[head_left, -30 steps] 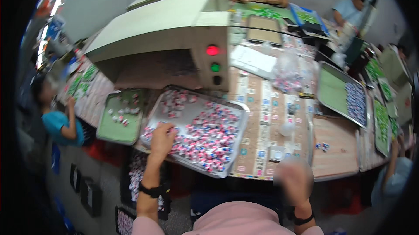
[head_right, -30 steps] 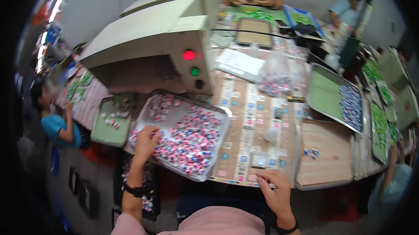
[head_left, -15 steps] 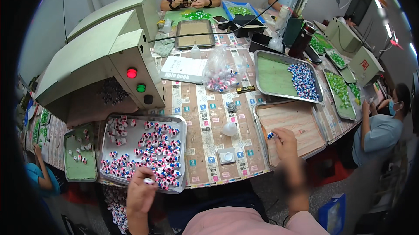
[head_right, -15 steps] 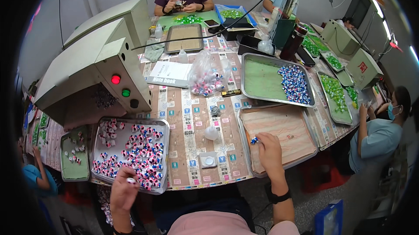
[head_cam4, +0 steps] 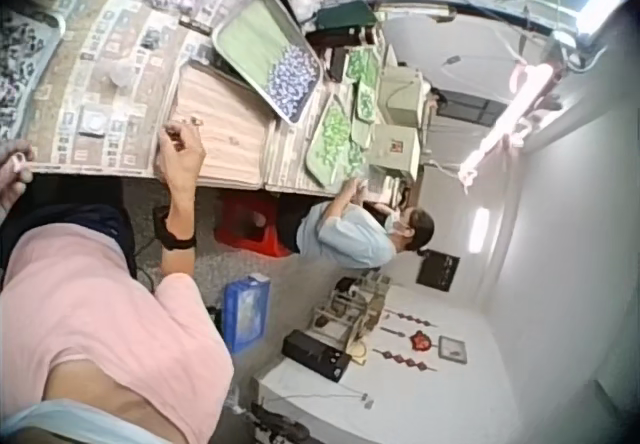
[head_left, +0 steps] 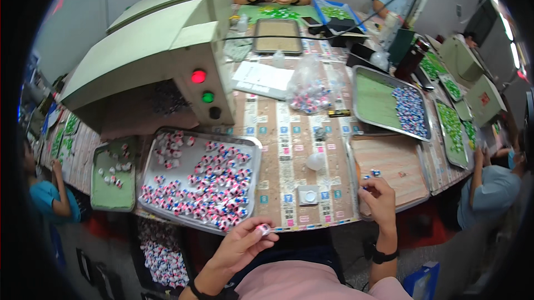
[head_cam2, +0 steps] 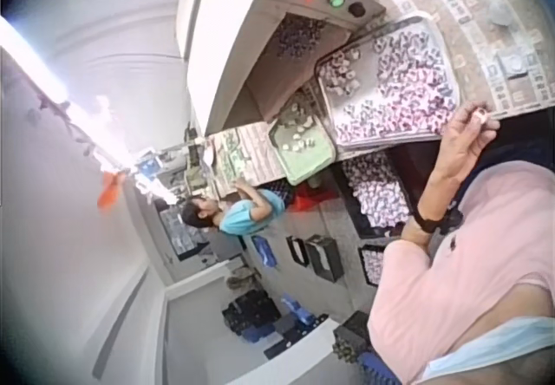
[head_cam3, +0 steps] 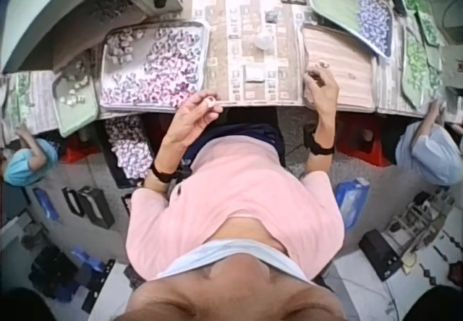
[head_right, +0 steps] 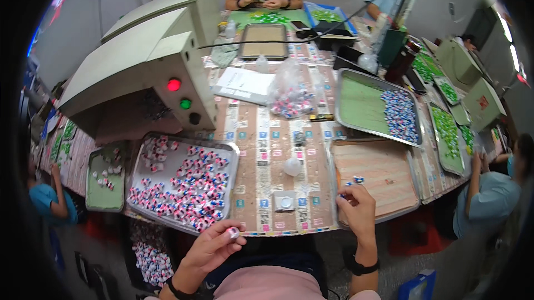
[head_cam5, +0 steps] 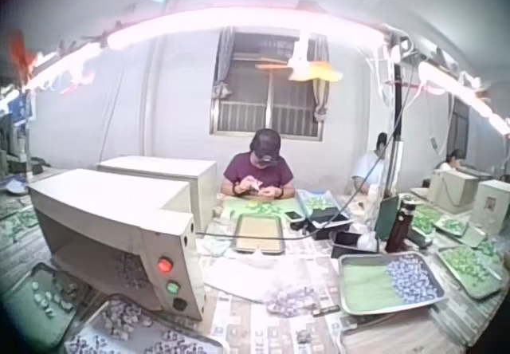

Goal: The person repeatedly picks small white and blue cylindrical components from a tray, joins them together by hand, and places the assembled units back into the tray. The process is continuous and repetitive throughout the clip.

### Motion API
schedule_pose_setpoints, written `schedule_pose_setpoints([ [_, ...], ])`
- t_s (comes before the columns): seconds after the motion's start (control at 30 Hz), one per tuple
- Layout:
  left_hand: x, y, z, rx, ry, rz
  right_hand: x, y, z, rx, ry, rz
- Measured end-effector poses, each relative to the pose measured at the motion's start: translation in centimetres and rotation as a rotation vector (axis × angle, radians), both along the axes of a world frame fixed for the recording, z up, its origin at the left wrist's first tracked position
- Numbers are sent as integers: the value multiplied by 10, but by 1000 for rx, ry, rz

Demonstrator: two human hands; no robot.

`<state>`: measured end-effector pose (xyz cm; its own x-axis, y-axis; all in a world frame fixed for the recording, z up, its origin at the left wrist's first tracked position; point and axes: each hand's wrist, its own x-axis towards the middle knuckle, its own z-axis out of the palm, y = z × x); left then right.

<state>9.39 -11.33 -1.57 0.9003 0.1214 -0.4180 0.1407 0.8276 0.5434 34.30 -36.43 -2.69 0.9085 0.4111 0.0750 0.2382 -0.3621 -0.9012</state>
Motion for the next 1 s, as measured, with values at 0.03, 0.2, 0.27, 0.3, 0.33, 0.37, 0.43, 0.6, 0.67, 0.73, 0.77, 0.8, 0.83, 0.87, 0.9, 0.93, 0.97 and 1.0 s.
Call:
schedule_pose_setpoints([
  [0.03,-1,-2,-4,-32,1,13,-7,4,-1,96,99,31],
  [0.2,3,-4,-15,-226,-69,46,-38,31,13,220,370,209],
  [0.27,2,-4,-11,-214,-43,64,-44,45,7,196,333,255],
  [0.3,3,-5,-10,-211,-34,67,-45,49,4,183,310,274],
  [0.33,2,-6,-10,-201,-34,66,-45,52,2,135,266,306],
  [0.37,1,-6,-11,-191,-33,63,-45,55,2,82,222,309],
  [0.43,-1,-6,-13,-184,-40,67,-48,64,5,-23,133,316],
  [0.6,-5,-7,-22,-182,-102,62,-50,80,6,-170,-171,262],
  [0.67,-4,-7,-18,-180,-90,46,-47,82,-4,-220,-319,288],
  [0.73,-2,-8,-18,-182,-78,30,-49,83,-4,-260,-379,309],
  [0.77,-1,-9,-19,-184,-70,25,-50,83,-3,-278,-408,322],
  [0.8,-1,-11,-20,-187,-63,20,-50,83,-3,-275,-414,327],
  [0.83,-1,-12,-20,-171,-53,19,-49,84,-3,-272,-421,333],
  [0.87,-1,-14,-20,-154,-43,18,-49,84,-3,-268,-428,337],
  [0.9,-1,-15,-19,-137,-34,16,-48,83,-4,-260,-412,328],
  [0.93,0,-15,-19,-124,-24,1,-48,82,-6,-252,-395,319],
  [0.97,0,-15,-18,-110,-10,-13,-49,82,-8,-242,-376,310],
  [1.0,1,-15,-17,-97,3,-28,-51,82,-7,-205,-322,298],
])
